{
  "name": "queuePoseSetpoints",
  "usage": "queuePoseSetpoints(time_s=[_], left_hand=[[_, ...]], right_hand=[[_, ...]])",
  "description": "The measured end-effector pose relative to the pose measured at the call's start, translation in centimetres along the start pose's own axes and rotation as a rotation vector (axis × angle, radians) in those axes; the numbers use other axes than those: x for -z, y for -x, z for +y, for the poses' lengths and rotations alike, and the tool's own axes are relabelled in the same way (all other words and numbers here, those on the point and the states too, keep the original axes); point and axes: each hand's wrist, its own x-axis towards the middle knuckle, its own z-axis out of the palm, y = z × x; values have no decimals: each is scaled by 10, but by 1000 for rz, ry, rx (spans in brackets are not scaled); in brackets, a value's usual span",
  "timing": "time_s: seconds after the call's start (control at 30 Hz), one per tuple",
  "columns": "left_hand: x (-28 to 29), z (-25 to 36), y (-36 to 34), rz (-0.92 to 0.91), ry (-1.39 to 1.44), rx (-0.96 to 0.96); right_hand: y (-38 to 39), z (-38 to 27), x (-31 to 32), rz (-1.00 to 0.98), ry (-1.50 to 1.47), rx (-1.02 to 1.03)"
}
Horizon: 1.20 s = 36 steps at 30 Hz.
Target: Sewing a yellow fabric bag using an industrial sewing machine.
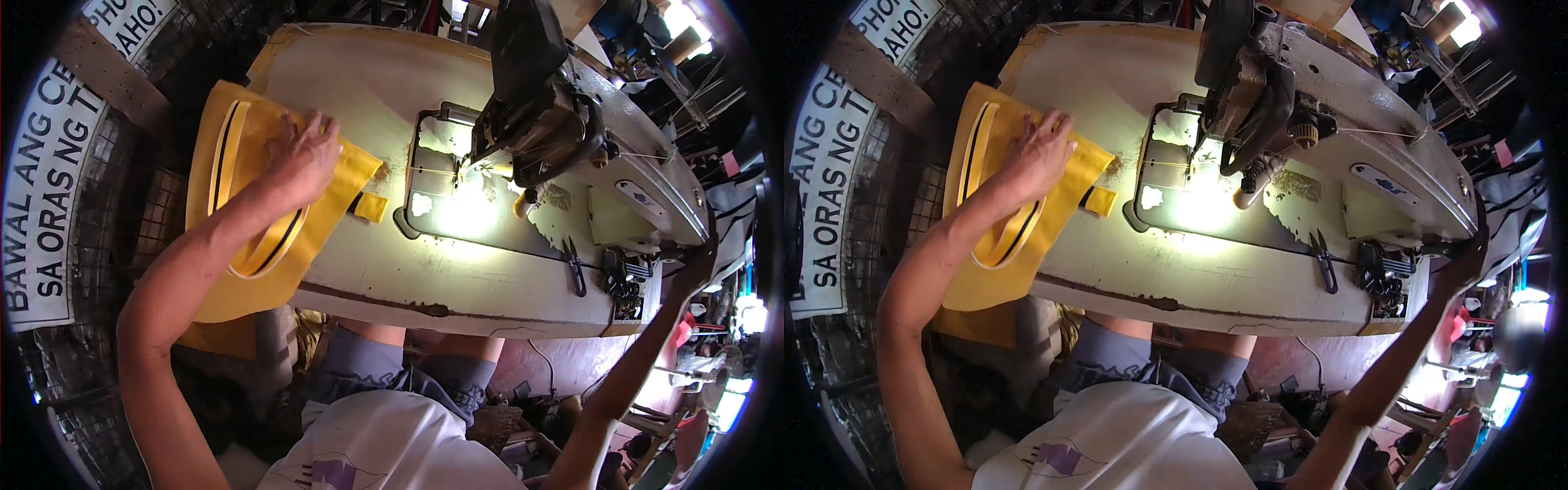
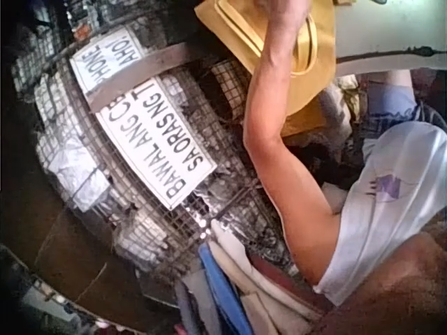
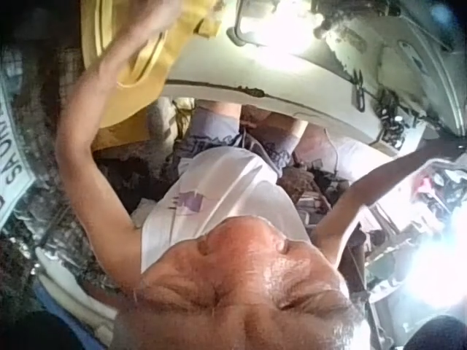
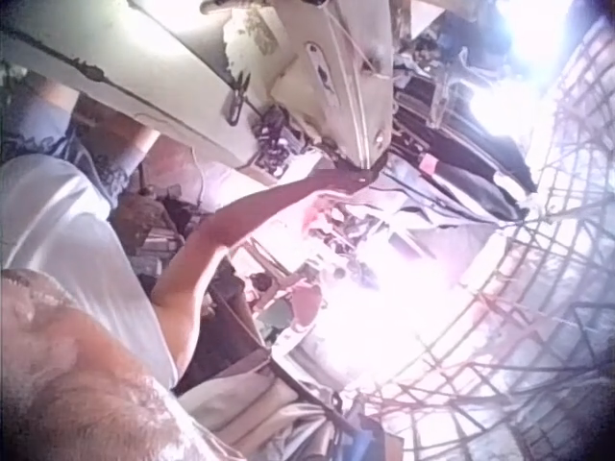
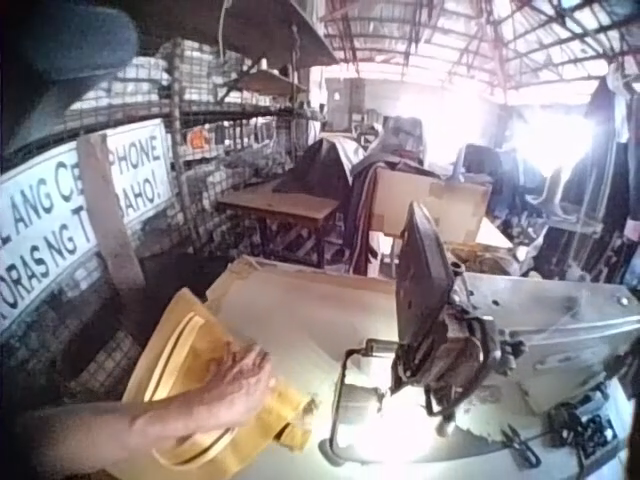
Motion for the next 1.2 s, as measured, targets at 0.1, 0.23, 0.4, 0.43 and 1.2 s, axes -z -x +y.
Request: queuePoseSetpoints(time_s=[0.1,0.23,0.4,0.43,1.2], left_hand=[[18,14,21,-35,164,75],[12,-7,23,166,115,-166],[-3,-9,39,226,365,-174],[-5,-9,46,347,396,-143],[4,17,70,628,449,-10]], right_hand=[[14,-32,-2,299,-32,-552],[33,-98,11,155,817,192],[149,-259,-74,-391,466,12],[144,-284,-85,-557,275,-318],[104,-471,-212,-773,37,217]])
